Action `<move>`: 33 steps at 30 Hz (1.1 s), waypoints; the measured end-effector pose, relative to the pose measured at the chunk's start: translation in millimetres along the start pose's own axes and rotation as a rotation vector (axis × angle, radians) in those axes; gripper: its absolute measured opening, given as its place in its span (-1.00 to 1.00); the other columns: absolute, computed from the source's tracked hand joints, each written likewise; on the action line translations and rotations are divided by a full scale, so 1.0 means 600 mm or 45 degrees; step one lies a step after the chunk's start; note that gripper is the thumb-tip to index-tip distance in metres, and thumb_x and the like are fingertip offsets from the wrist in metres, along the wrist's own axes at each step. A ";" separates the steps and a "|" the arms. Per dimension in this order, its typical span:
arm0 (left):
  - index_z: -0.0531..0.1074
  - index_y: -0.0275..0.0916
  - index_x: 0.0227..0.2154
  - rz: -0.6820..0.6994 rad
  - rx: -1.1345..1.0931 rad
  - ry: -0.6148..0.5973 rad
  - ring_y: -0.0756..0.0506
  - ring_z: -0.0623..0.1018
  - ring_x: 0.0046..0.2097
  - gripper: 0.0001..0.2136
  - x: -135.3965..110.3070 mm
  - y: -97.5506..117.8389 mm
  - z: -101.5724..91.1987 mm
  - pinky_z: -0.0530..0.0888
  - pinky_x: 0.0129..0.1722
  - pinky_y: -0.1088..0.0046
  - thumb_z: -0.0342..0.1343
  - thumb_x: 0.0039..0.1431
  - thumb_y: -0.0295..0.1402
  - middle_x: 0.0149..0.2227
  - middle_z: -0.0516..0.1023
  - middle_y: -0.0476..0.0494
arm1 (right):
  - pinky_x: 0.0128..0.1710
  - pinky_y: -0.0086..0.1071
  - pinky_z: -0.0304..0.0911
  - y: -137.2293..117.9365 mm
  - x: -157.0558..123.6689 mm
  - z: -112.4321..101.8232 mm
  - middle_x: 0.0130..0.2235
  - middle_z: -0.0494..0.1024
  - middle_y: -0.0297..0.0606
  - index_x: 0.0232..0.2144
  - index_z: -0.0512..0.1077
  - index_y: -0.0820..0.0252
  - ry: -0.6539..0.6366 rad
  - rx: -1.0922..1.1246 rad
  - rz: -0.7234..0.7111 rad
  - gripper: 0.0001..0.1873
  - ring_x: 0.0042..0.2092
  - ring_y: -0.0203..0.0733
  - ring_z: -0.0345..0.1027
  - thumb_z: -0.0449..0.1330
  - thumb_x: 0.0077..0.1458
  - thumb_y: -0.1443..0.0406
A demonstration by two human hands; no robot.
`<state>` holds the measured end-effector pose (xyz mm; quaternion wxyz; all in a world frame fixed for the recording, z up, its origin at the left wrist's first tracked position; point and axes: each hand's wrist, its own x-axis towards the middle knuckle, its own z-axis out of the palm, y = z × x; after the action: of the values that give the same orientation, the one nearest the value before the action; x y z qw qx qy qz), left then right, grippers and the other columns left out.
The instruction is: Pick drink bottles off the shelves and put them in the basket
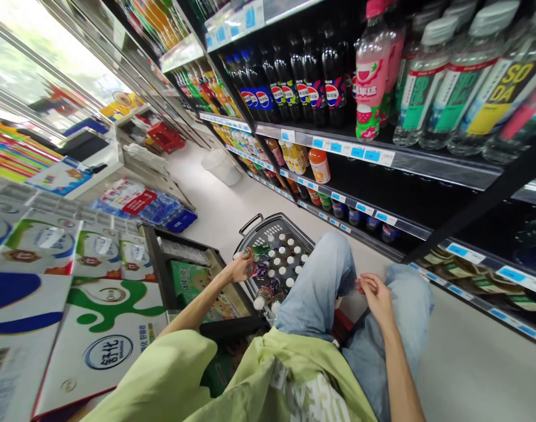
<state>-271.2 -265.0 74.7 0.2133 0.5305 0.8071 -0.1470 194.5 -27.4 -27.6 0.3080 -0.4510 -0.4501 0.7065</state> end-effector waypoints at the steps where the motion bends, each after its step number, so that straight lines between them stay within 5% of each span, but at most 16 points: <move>1: 0.45 -0.22 -0.36 -0.014 -0.002 -0.008 -0.27 0.54 -0.06 -0.83 -0.001 -0.003 0.017 0.50 0.03 0.25 0.22 -0.10 -0.45 -0.17 0.52 -0.27 | -0.35 -0.18 0.55 0.001 0.000 0.000 -0.33 0.71 -0.08 -0.29 0.56 0.14 0.006 -0.003 0.005 -0.29 -0.39 -0.02 0.60 0.50 -0.24 -0.28; 6: 0.43 -0.25 -0.34 -0.115 -0.032 0.003 -0.25 0.56 -0.13 -0.83 -0.001 -0.011 0.079 0.50 -0.05 0.28 0.23 -0.05 -0.39 -0.19 0.52 -0.30 | -0.32 -0.17 0.55 0.002 0.000 0.002 -0.32 0.71 -0.08 -0.27 0.55 0.14 -0.017 -0.048 0.028 -0.28 -0.37 -0.01 0.60 0.50 -0.23 -0.28; 15: 0.44 -0.27 -0.31 -0.293 -0.063 0.109 -0.20 0.57 -0.12 -0.93 0.005 -0.026 0.098 0.47 -0.06 0.34 0.08 0.16 -0.44 -0.19 0.52 -0.29 | -0.31 -0.14 0.55 0.008 0.004 0.001 -0.33 0.71 -0.09 -0.26 0.54 0.13 -0.013 -0.104 0.025 -0.28 -0.38 -0.01 0.59 0.48 -0.21 -0.28; 22: 0.47 -0.24 -0.39 -0.200 -0.111 0.037 -0.27 0.57 -0.08 -0.92 0.036 0.006 0.132 0.49 0.02 0.28 0.17 0.01 -0.48 -0.31 0.51 -0.24 | -0.31 -0.13 0.55 0.006 0.003 0.000 -0.33 0.71 -0.08 -0.25 0.54 0.13 -0.019 -0.137 0.007 -0.29 -0.38 0.01 0.60 0.47 -0.18 -0.29; 33: 0.42 -0.24 -0.33 -0.339 -0.200 0.048 -0.18 0.56 -0.10 -0.87 0.004 0.051 0.168 0.50 -0.05 0.35 0.24 0.05 -0.42 -0.20 0.49 -0.19 | -0.26 -0.13 0.56 0.002 0.001 0.001 -0.31 0.72 -0.08 -0.25 0.55 0.14 -0.018 -0.090 0.023 -0.28 -0.35 0.00 0.61 0.49 -0.21 -0.28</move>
<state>-225.0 -298.0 -14.1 0.2175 0.4031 0.8833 -0.1003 193.8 -27.3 -28.7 0.2825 -0.4608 -0.4730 0.6958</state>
